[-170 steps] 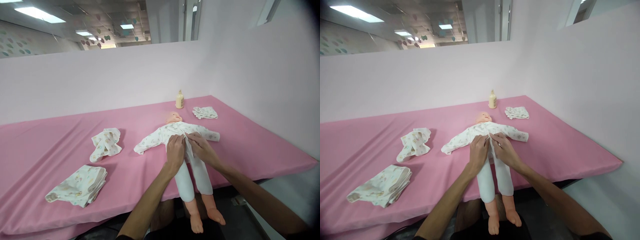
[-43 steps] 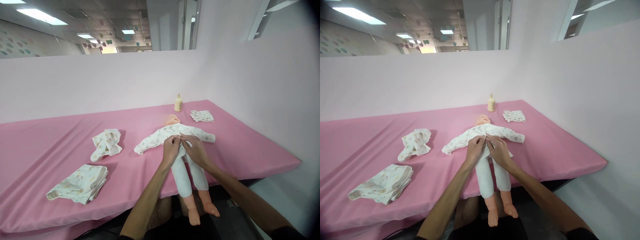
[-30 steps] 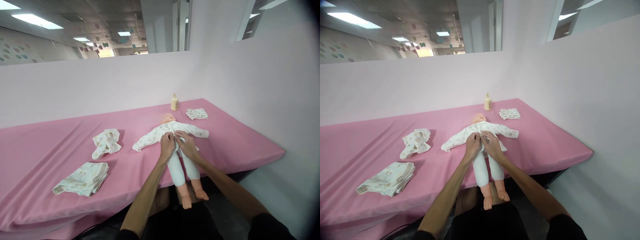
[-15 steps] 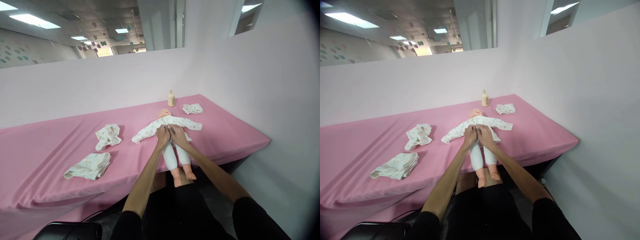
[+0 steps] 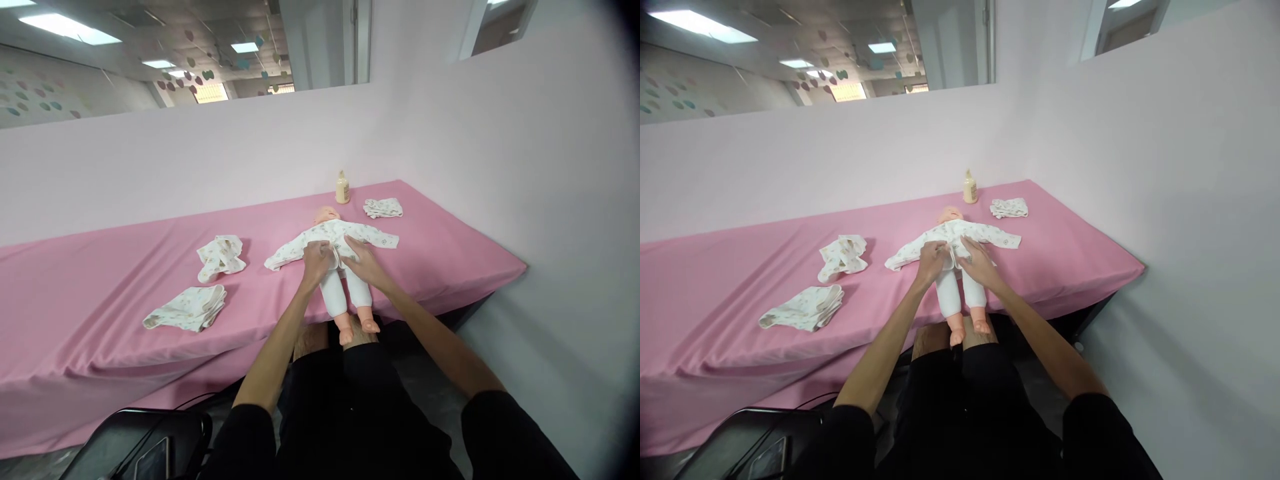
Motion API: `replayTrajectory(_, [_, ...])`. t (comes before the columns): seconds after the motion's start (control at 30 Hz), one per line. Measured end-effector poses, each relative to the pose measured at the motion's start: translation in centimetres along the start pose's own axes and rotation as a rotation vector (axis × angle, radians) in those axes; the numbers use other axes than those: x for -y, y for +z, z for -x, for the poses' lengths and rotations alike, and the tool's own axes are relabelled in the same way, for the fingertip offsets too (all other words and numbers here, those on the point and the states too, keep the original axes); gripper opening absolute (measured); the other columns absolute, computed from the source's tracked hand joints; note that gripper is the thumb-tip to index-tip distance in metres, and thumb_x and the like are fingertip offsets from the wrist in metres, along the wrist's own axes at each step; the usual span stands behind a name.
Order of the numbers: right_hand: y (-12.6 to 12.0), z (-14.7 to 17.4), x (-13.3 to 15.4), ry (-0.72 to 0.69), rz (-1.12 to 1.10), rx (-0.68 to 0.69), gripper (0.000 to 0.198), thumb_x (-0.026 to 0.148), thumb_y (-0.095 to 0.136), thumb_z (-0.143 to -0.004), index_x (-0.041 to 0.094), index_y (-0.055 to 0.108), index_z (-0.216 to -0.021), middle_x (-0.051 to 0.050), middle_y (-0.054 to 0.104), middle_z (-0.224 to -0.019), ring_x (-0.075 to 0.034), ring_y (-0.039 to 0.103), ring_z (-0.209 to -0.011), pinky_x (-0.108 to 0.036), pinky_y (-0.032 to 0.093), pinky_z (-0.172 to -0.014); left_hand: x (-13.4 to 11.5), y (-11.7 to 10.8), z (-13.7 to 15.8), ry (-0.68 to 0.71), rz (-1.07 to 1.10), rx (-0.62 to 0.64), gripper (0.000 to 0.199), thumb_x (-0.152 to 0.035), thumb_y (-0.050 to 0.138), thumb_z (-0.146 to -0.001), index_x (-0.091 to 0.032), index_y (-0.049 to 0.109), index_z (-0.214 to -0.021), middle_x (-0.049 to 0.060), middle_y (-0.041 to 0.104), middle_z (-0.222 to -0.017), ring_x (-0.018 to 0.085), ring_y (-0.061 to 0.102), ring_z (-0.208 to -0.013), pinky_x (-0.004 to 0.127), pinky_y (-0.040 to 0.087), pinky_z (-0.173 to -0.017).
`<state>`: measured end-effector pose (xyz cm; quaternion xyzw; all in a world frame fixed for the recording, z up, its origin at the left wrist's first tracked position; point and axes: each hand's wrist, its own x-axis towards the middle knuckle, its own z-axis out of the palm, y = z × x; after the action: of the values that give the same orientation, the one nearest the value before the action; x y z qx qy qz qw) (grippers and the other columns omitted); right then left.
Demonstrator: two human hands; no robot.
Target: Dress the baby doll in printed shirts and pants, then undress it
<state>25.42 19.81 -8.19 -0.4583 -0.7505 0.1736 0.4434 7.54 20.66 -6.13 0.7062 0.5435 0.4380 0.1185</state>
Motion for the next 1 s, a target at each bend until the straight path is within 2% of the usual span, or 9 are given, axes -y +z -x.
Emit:
replayTrajectory(0.1, [-1.9,3.0,-1.7,-0.044,0.116,0.0,0.055,0.036,0.056,-0.091,0.021,0.053,-0.144,-0.011,0.053,-0.147,-0.029,0.047,-0.137,-0.048,0.037,-0.115,0.6,-1.6,3.8,0.153,-0.113,0.013,0.043,-0.048,0.065,-0.088,-0.025,0.066,-0.124,0.018,0.059,-0.128,0.035,0.053,-0.121,0.049,0.046,-0.101])
replayTrajectory(0.2, [-2.7,4.2,-3.5,-0.03,0.251,-0.01,0.044,0.034,0.048,-0.094,0.022,0.06,-0.135,-0.011,0.062,-0.134,-0.029,0.055,-0.125,-0.047,0.042,-0.108,0.8,-2.0,6.4,0.182,-0.3,0.023,0.042,-0.047,0.056,-0.095,-0.02,0.062,-0.127,0.018,0.058,-0.124,0.033,0.055,-0.115,0.044,0.049,-0.09])
replayTrajectory(0.33, [-2.1,3.5,-5.0,-0.081,0.489,0.017,0.041,0.027,0.047,-0.092,0.016,0.063,-0.129,-0.017,0.065,-0.127,-0.033,0.058,-0.116,-0.049,0.044,-0.1,0.7,-1.5,6.4,0.185,-0.526,0.08,0.027,-0.031,0.043,-0.102,-0.016,0.061,-0.115,0.015,0.062,-0.108,0.028,0.059,-0.101,0.039,0.048,-0.083])
replayTrajectory(0.43, [-1.6,3.2,-5.5,-0.104,0.592,-0.018,0.034,0.024,0.041,-0.093,0.016,0.069,-0.111,-0.017,0.07,-0.108,-0.032,0.061,-0.104,-0.046,0.044,-0.094,1.5,-1.9,5.5,0.247,-0.669,0.162,0.025,-0.016,0.037,-0.101,-0.015,0.061,-0.108,0.013,0.064,-0.105,0.026,0.06,-0.099,0.037,0.045,-0.085])
replayTrajectory(0.6, [-2.2,4.2,-5.0,-0.074,0.472,-0.284,0.028,0.031,0.041,-0.094,0.018,0.066,-0.095,-0.015,0.069,-0.092,-0.029,0.062,-0.091,-0.041,0.047,-0.083,3.3,-4.0,6.5,0.297,-0.696,0.117,0.031,-0.012,0.031,-0.101,-0.015,0.061,-0.111,0.014,0.066,-0.108,0.026,0.059,-0.104,0.038,0.041,-0.091])
replayTrajectory(0.67, [-2.2,5.0,-4.5,-0.074,0.413,-0.264,0.027,0.035,0.043,-0.095,0.02,0.065,-0.094,-0.013,0.069,-0.091,-0.029,0.062,-0.089,-0.042,0.047,-0.082,3.6,-4.5,7.4,0.31,-0.691,0.137,0.031,-0.011,0.032,-0.1,-0.016,0.061,-0.112,0.013,0.065,-0.111,0.026,0.059,-0.105,0.039,0.041,-0.091])
replayTrajectory(0.77, [-1.6,6.5,-3.9,-0.054,0.355,-0.125,0.027,0.039,0.043,-0.095,0.022,0.064,-0.094,-0.012,0.07,-0.093,-0.029,0.062,-0.089,-0.044,0.047,-0.084,3.7,-4.7,8.6,0.337,-0.682,0.18,0.029,-0.007,0.037,-0.097,-0.016,0.061,-0.112,0.014,0.065,-0.113,0.027,0.057,-0.107,0.04,0.041,-0.092])
replayTrajectory(0.87, [-1.4,7.8,-4.0,-0.023,0.298,-0.073,0.029,0.041,0.044,-0.095,0.022,0.066,-0.097,-0.012,0.071,-0.101,-0.03,0.062,-0.097,-0.045,0.046,-0.09,3.9,-5.1,9.5,0.315,-0.659,0.172,0.026,-0.008,0.041,-0.095,-0.014,0.062,-0.11,0.014,0.065,-0.111,0.028,0.056,-0.106,0.041,0.041,-0.092])
replayTrajectory(1.0, [-3.4,6.8,-5.2,0.19,0.124,-0.102,0.032,0.045,0.05,-0.091,0.019,0.068,-0.096,-0.011,0.071,-0.101,-0.028,0.064,-0.094,-0.041,0.049,-0.085,4.1,-6.0,10.6,0.226,-0.501,0.141,0.026,-0.022,0.039,-0.102,-0.017,0.062,-0.113,0.011,0.065,-0.115,0.026,0.055,-0.112,0.041,0.041,-0.097])
